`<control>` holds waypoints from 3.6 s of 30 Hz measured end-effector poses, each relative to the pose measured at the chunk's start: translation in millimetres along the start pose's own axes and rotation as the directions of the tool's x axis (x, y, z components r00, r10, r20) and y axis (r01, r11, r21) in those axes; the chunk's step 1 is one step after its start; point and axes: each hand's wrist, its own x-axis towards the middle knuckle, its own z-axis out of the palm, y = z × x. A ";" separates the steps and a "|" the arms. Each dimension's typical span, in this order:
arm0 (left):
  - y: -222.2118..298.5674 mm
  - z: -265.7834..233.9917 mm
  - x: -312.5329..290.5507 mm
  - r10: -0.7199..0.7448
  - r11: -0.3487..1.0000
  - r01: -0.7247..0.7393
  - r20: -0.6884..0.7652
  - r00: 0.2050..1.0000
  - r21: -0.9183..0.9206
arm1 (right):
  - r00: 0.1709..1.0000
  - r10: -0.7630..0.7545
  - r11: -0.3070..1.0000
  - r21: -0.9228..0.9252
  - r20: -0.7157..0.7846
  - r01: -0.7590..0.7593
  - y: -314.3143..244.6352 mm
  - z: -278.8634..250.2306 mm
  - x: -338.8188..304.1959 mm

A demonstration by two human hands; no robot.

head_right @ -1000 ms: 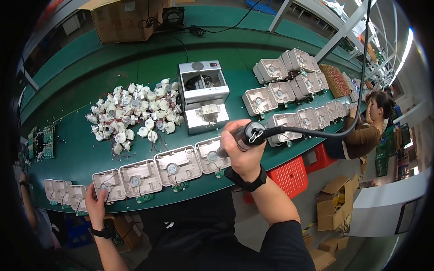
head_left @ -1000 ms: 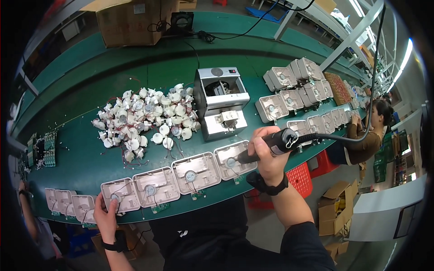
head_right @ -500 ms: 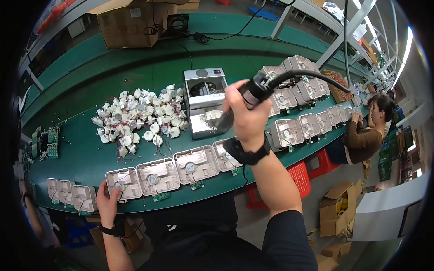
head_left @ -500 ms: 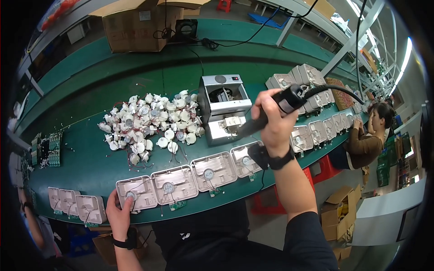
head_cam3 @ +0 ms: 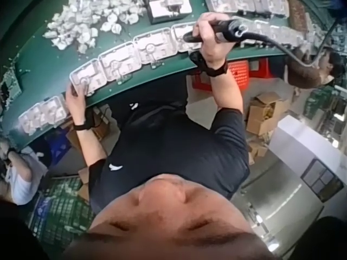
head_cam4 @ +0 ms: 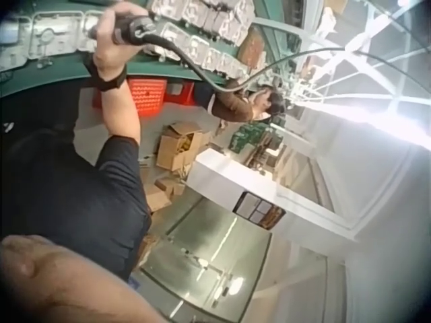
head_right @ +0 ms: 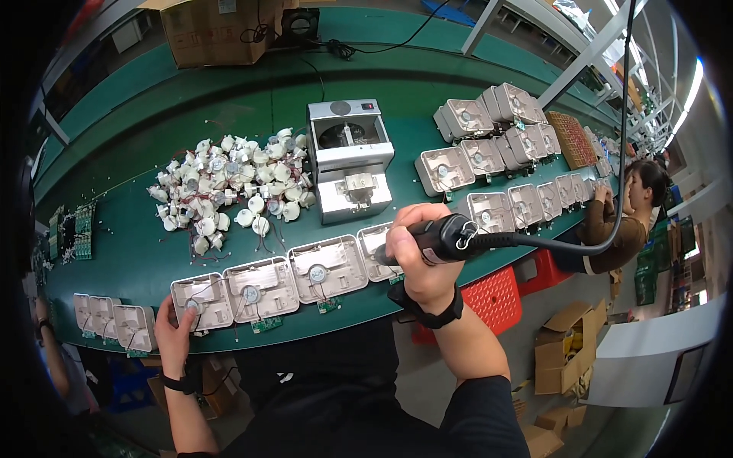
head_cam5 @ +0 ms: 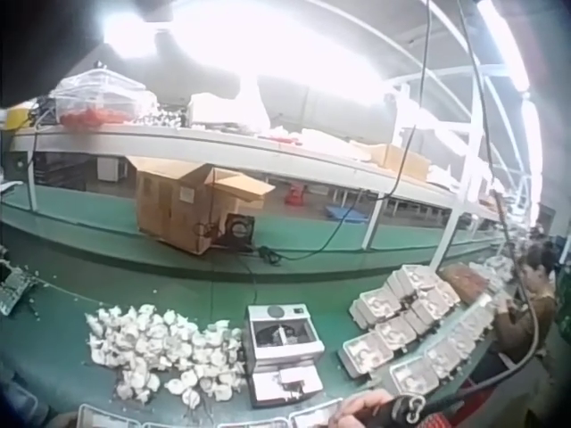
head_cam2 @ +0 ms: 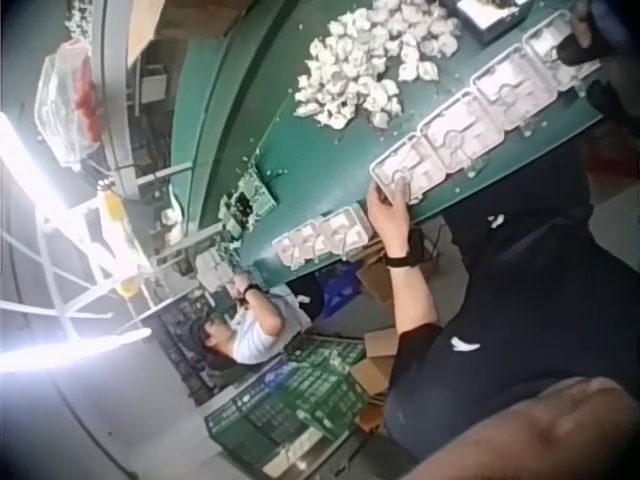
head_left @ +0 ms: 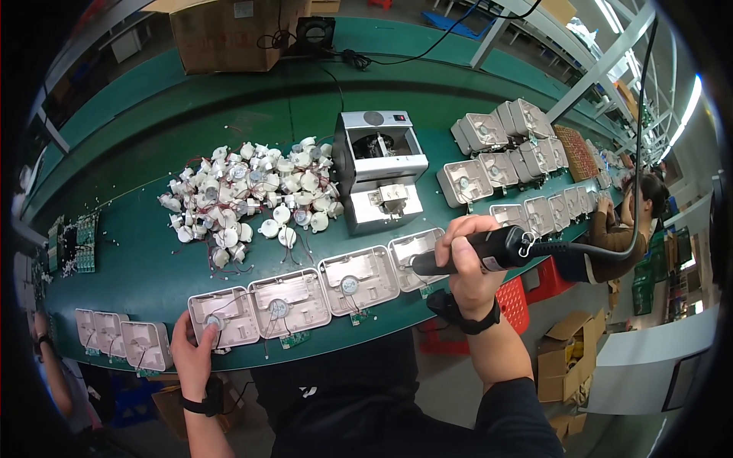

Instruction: The person picks up a motor from a pile, places it into a plastic housing, and secures it by driving a screw with a power screwdriver. They then move the assembled housing to a stack on the workbench and repeat the process.

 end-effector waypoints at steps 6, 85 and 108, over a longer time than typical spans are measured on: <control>-1.0 -0.3 -0.2 -0.015 1.000 0.015 -0.001 1.000 0.018 | 1.000 0.019 0.998 -0.059 -0.006 -0.019 15.9 -2.8 -4.6; 1.4 5.1 -0.1 0.012 1.000 -0.012 -0.025 1.000 -0.022 | 0.919 0.005 0.987 0.148 0.393 -0.068 -12.4 69.9 -1.7; 0.3 5.1 2.1 0.014 0.999 -0.015 -0.024 1.000 -0.038 | 0.966 -0.071 0.987 0.156 0.248 0.033 -4.0 63.9 15.1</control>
